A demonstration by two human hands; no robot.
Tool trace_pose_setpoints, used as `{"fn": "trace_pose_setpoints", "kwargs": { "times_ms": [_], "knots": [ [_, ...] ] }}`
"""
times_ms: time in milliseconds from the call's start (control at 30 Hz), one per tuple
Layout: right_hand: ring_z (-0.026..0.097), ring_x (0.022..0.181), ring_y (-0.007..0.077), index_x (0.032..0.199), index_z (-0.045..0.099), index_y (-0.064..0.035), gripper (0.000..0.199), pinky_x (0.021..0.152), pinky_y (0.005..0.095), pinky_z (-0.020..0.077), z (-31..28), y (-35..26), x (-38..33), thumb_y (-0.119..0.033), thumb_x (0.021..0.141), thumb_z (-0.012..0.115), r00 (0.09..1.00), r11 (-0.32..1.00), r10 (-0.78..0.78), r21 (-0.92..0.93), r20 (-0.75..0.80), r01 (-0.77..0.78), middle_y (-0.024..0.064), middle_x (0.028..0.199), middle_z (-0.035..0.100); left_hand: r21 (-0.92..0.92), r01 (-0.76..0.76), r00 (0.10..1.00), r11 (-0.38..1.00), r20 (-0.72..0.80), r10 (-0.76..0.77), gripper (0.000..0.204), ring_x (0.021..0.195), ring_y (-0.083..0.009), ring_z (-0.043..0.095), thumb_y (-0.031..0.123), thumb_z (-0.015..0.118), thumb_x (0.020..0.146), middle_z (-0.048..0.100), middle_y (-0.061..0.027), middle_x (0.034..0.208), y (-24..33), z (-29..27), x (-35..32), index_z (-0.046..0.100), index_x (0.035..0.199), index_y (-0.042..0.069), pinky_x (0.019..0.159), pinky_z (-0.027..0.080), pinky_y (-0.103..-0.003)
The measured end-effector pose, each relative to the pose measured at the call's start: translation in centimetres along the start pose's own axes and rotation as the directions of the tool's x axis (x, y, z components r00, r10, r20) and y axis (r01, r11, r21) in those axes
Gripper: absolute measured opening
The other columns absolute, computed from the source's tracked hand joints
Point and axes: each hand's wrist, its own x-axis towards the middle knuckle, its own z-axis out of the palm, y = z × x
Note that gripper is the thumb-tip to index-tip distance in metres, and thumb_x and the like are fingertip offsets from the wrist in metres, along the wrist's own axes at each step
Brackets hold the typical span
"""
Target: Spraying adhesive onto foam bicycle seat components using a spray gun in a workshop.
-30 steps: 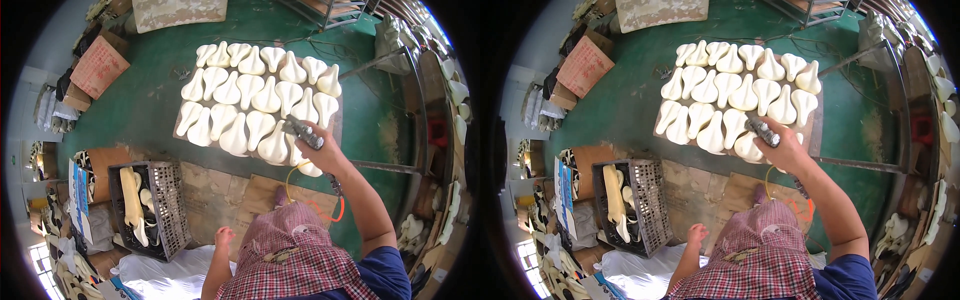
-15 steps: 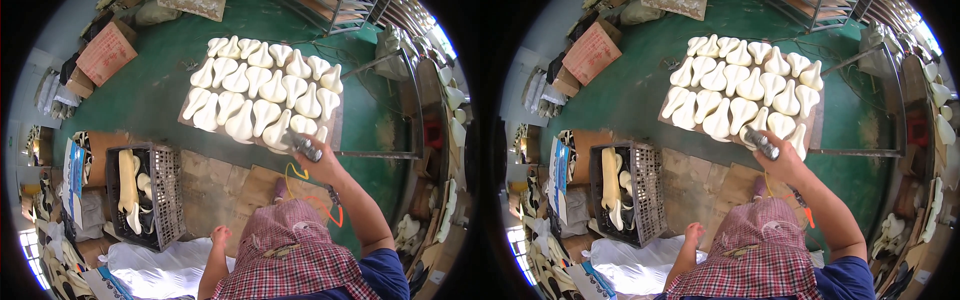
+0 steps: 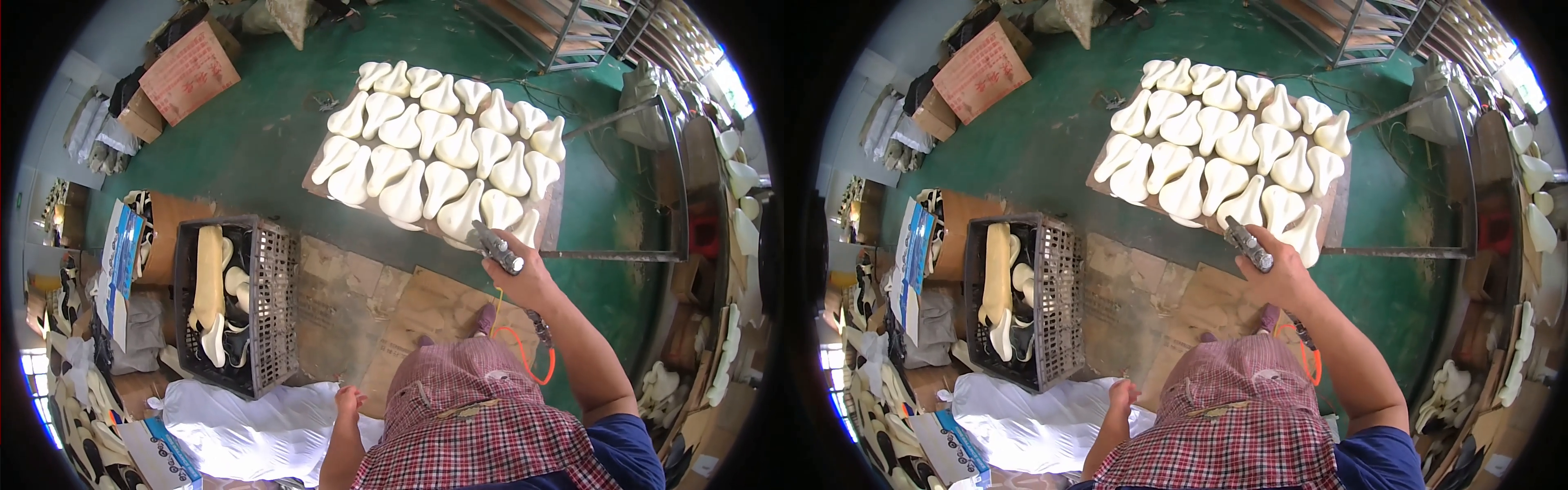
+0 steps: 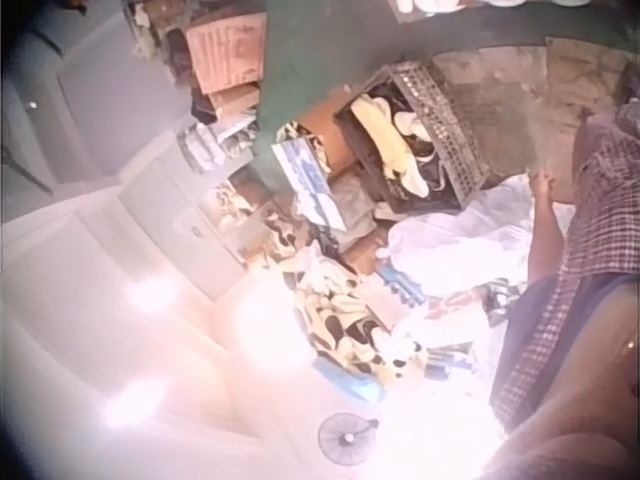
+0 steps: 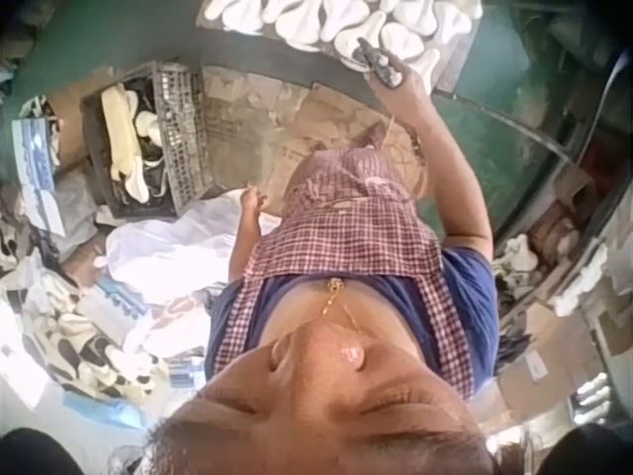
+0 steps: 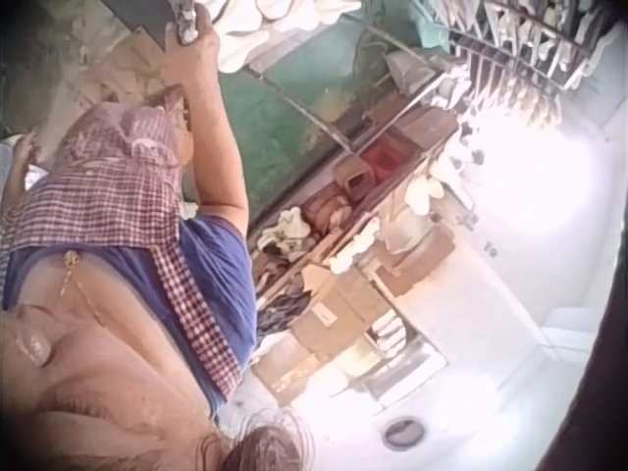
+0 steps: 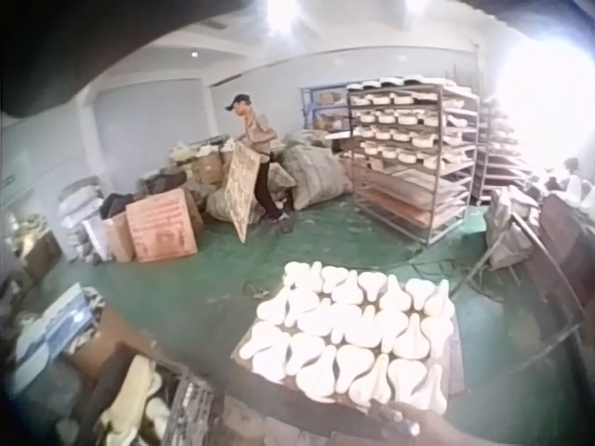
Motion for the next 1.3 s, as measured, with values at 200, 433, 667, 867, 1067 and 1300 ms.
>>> {"fn": "trace_pose_setpoints", "kwargs": {
  "times_ms": [200,433,667,867,1067,1300],
  "knots": [
    [0.066,0.094,0.0324,0.128,0.053,-0.0022,0.053,0.085,0.0365,0.0491,-3.4,0.4,0.9,-0.022,0.081,0.068,0.994,0.996,0.030,-0.090,0.103,-0.021,0.0236,0.097,0.066,-0.043,-0.008,1.000,0.999,0.005,0.009,0.026,0.065,-0.0250,0.066,0.020,0.059,0.086,0.064,-0.0084,0.090,0.7,5.4,-1.4,0.058,0.109,0.007,0.048,0.046,-0.029],
    [0.065,0.084,0.0252,0.128,0.055,-0.0091,0.048,0.079,0.0349,0.0496,-13.7,3.9,7.0,-0.022,0.083,0.066,0.934,0.997,-0.076,-0.043,-0.349,0.065,0.0174,0.095,0.068,-0.011,-0.071,0.994,0.997,0.077,0.071,0.028,0.066,-0.0220,0.065,0.020,0.060,0.085,0.064,-0.0082,0.090,0.8,12.2,-5.0,0.058,0.112,0.009,0.057,0.051,-0.031],
    [0.063,0.082,0.0237,0.127,0.055,-0.0087,0.047,0.079,0.0342,0.0494,-16.8,7.0,7.7,-0.022,0.084,0.066,0.960,0.998,-0.059,-0.006,-0.273,0.059,0.0148,0.092,0.067,0.078,-0.073,0.995,0.994,0.071,0.068,0.030,0.067,-0.0211,0.065,0.018,0.060,0.085,0.065,-0.0089,0.090,-1.3,16.0,-6.9,0.057,0.113,0.008,0.056,0.050,-0.031],
    [0.063,0.081,0.0234,0.128,0.055,-0.0085,0.047,0.076,0.0346,0.0494,-16.7,7.5,5.6,-0.021,0.084,0.067,0.997,0.990,0.071,0.124,-0.043,-0.065,0.0146,0.090,0.067,0.129,-0.059,0.995,0.990,0.093,0.047,0.024,0.061,-0.0209,0.065,0.015,0.060,0.083,0.066,-0.0084,0.088,-1.0,17.4,-7.4,0.061,0.105,0.007,0.050,0.047,-0.029],
    [0.064,0.084,0.0251,0.126,0.055,-0.0062,0.049,0.079,0.0356,0.0495,-14.1,8.2,2.3,-0.020,0.082,0.069,0.989,0.994,-0.072,0.070,-0.127,0.081,0.0171,0.094,0.067,0.039,-0.073,0.986,0.997,0.153,0.066,0.030,0.064,-0.0203,0.062,0.018,0.059,0.087,0.062,-0.0075,0.088,0.1,16.0,-5.8,0.053,0.115,0.008,0.052,0.047,-0.030],
    [0.066,0.086,0.0295,0.123,0.056,-0.0073,0.044,0.078,0.0369,0.0501,-9.8,7.0,-2.1,-0.021,0.083,0.068,0.994,1.000,-0.010,0.025,-0.111,0.013,0.0156,0.093,0.067,0.092,-0.100,0.984,0.991,0.159,0.084,0.025,0.067,-0.0246,0.063,0.014,0.058,0.086,0.061,-0.0100,0.089,-0.6,11.2,-4.5,0.055,0.110,0.007,0.059,0.055,-0.038]
  ]
}}
